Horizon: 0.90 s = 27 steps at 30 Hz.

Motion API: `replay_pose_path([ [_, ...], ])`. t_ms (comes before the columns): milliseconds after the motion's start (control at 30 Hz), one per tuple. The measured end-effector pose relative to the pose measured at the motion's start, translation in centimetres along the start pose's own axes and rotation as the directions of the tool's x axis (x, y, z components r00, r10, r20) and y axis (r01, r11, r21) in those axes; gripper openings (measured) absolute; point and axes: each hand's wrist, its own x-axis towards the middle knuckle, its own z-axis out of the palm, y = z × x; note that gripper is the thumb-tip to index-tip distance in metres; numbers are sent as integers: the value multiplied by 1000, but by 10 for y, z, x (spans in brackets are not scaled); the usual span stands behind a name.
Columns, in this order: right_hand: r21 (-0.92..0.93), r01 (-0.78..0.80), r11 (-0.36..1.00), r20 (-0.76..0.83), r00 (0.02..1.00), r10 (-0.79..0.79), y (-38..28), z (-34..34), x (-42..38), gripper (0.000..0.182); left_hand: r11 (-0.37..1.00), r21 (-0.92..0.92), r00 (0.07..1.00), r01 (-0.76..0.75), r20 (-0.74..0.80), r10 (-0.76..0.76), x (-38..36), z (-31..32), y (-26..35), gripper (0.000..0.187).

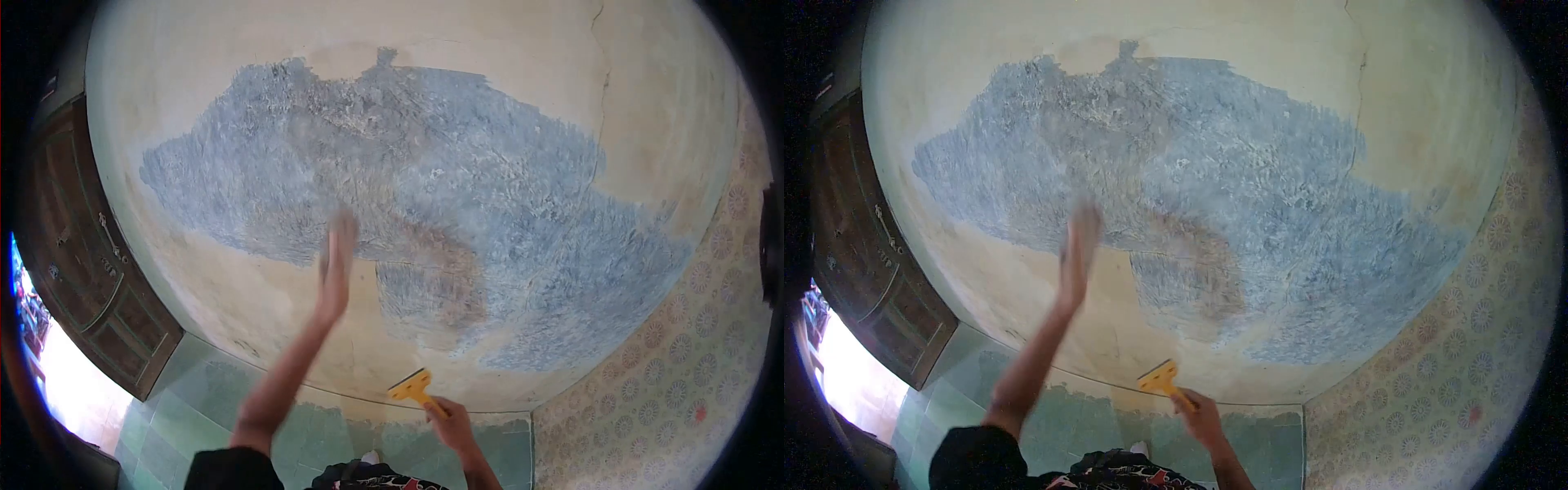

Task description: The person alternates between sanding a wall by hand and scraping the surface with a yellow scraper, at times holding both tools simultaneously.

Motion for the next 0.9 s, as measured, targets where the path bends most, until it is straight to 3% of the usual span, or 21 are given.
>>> replay_pose_path([
  [33, 13, 63, 998, -97, 993, -62, -1, -7, 9, 32, 851, 404, 938, -335, 60, 341, 75, -11, 17, 60],
  [67, 22, 131, 991, -196, 973, -124, -3, -13, 18, 35, 701, 556, 840, -447, -8, 542, 135, 0, 51, 57],
  [100, 24, 140, 990, -200, 971, -132, -3, -19, 26, 35, 632, 600, 778, -490, -26, 628, 187, 11, 73, 56],
  [133, -3, 121, 993, -237, 964, -118, -1, -24, 31, 34, 441, 732, 733, -520, 118, 670, 234, 13, 82, 56],
  [200, -29, 108, 994, -283, 953, -112, 5, -27, 41, 34, 406, 716, 659, -568, 100, 745, 315, 31, 70, 58],
  [333, 36, 105, 994, -322, 943, -87, 6, -31, 60, 29, 363, 813, 669, -456, 44, 742, 310, 65, 38, 58],
  [400, 66, 61, 996, -327, 944, -36, 9, -26, 61, 30, 297, 728, 698, -618, 334, 634, 280, 65, 16, 61],
  [467, 42, 97, 994, -356, 931, -76, 4, -29, 82, 29, 353, 712, 694, -606, 258, 672, 314, 56, 41, 61],
  [533, 8, 96, 995, -363, 928, -87, -10, -32, 93, 29, 346, 830, 659, -438, 34, 752, 334, 55, 47, 60],
  [567, -30, 92, 995, -361, 928, -97, -16, -33, 97, 30, 346, 830, 665, -437, 40, 746, 317, 56, 35, 60],
  [633, 11, 152, 988, -370, 919, -137, -23, -34, 107, 30, 296, 737, 718, -608, 352, 600, 271, 58, 11, 61],
  [667, 38, 212, 977, -382, 906, -182, -24, -31, 109, 31, 293, 729, 712, -619, 362, 602, 297, 46, 13, 61],
  [733, 23, 136, 990, -381, 917, -117, -31, -31, 116, 32, 172, 888, 571, -427, 117, 813, 373, 15, 35, 60],
  [767, 8, 180, 984, -371, 914, -164, -34, -28, 117, 30, 322, 824, 592, -466, 20, 805, 362, 31, 49, 60],
  [800, -8, 227, 974, -357, 909, -215, -37, -28, 119, 27, 320, 826, 595, -465, 24, 804, 332, 36, 38, 60],
  [867, -5, 232, 973, -363, 906, -218, -45, -24, 117, 28, 230, 741, 700, -631, 415, 582, 264, 40, 10, 62],
  [900, -24, 238, 971, -378, 897, -230, -47, -25, 115, 28, 228, 708, 671, -668, 442, 595, 273, 29, 21, 62],
])
